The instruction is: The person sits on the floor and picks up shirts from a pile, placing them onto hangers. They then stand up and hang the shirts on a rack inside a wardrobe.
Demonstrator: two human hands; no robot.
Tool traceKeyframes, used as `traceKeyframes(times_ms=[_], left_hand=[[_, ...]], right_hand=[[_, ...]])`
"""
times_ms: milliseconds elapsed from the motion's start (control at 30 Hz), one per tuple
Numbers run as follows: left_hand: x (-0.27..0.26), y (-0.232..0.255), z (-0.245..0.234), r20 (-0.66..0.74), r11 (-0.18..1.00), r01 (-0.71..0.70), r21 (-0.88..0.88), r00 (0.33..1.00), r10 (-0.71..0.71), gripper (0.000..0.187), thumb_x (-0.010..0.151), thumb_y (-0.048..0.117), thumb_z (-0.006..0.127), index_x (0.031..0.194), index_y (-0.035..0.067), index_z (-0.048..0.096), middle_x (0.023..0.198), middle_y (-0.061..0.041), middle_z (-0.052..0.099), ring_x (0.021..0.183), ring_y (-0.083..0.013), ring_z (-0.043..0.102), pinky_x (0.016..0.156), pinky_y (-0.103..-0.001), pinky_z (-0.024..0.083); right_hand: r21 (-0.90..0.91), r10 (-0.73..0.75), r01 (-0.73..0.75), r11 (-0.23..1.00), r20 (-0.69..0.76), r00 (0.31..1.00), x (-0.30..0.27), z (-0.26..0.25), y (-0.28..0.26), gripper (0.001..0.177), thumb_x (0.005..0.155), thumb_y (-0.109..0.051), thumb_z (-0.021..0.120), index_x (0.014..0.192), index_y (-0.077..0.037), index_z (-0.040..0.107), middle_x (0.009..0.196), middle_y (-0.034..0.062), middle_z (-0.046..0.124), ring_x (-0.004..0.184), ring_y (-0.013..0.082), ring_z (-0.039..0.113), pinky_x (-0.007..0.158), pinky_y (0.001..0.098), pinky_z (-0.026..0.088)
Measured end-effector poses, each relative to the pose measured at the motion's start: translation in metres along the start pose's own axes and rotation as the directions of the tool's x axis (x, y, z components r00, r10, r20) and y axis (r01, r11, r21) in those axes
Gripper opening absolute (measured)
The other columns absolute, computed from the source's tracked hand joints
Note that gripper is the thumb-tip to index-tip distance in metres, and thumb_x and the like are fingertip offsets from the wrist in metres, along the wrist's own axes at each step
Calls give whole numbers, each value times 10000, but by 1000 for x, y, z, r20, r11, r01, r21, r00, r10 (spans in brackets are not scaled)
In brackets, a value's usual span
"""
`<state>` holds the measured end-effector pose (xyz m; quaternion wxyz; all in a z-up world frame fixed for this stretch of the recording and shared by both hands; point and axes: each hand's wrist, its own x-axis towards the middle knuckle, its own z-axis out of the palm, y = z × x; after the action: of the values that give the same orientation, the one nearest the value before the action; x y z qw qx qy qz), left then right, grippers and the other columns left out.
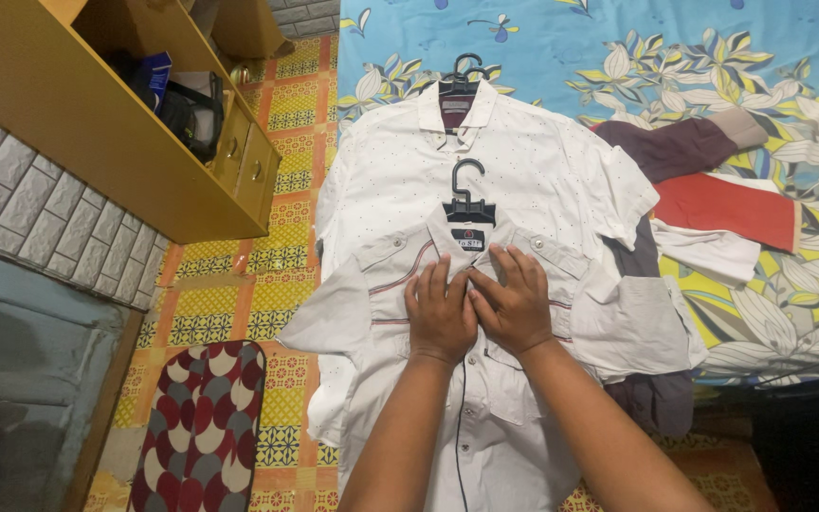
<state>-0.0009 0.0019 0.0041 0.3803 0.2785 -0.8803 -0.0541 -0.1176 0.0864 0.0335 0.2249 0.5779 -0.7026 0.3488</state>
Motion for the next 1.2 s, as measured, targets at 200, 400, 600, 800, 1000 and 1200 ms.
traceKeyframes(times_ms=[200, 400, 600, 800, 1000, 1200], left_hand=[[-1, -3, 2, 5, 999, -20, -32, 1000, 20, 385, 880, 220, 622, 1247, 112, 662, 1497, -153, 504, 1391, -347, 448, 1166, -560, 289], [-1, -3, 3, -2, 999, -22, -27, 1000, 22, 401, 874, 229, 646, 1264, 148, 684, 1512, -146, 496, 1382, -357, 446, 1155, -567, 285], [0, -4, 4, 27, 999, -40, 2, 999, 40, 465, 811, 192, 656, 1273, 169, 703, 1536, -149, 479, 1390, -359, 434, 1143, -573, 278], [-1, -6, 5, 37, 999, -47, 2, 998, 47, 468, 815, 180, 662, 1279, 191, 711, 1549, -149, 479, 1398, -364, 432, 1148, -560, 284], [1, -6, 6, 53, 999, -36, -16, 998, 37, 481, 791, 181, 656, 1268, 186, 716, 1538, -157, 478, 1381, -369, 434, 1132, -572, 280], [0, -7, 6, 76, 1000, -28, -10, 997, 29, 496, 783, 191, 662, 1276, 178, 715, 1546, -161, 466, 1383, -370, 430, 1138, -580, 275]], right_hand=[[21, 0, -1, 1000, 5, 1000, -2, 2, 3, 344, 871, -286, 715, 1186, -151, 750, 1454, 142, 556, 1368, 339, 453, 1138, 514, 336], [145, 50, -44, 988, -35, 998, -5, 6, 6, 343, 860, -257, 717, 1165, -102, 687, 1361, 149, 582, 1264, 359, 541, 1075, 478, 407], [238, 388, -390, 889, 59, 920, 28, 1, 40, 231, 965, -165, 625, 1195, -163, 655, 1236, 111, 609, 1081, 312, 630, 907, 402, 508], [-113, -92, 178, 977, 534, 841, 118, 1, 104, 382, 784, -80, 666, 1090, -292, 753, 1147, 8, 660, 1097, 261, 616, 838, 405, 513], [-50, -210, 418, 907, 808, 550, 163, 10, 123, 91, 905, -295, 709, 984, -249, 721, 987, -25, 694, 1059, 213, 642, 806, 401, 527], [-13, -119, 201, 980, 765, 633, 167, 12, 118, 109, 765, -207, 746, 857, -259, 771, 997, -39, 709, 1036, 211, 660, 807, 376, 541]])
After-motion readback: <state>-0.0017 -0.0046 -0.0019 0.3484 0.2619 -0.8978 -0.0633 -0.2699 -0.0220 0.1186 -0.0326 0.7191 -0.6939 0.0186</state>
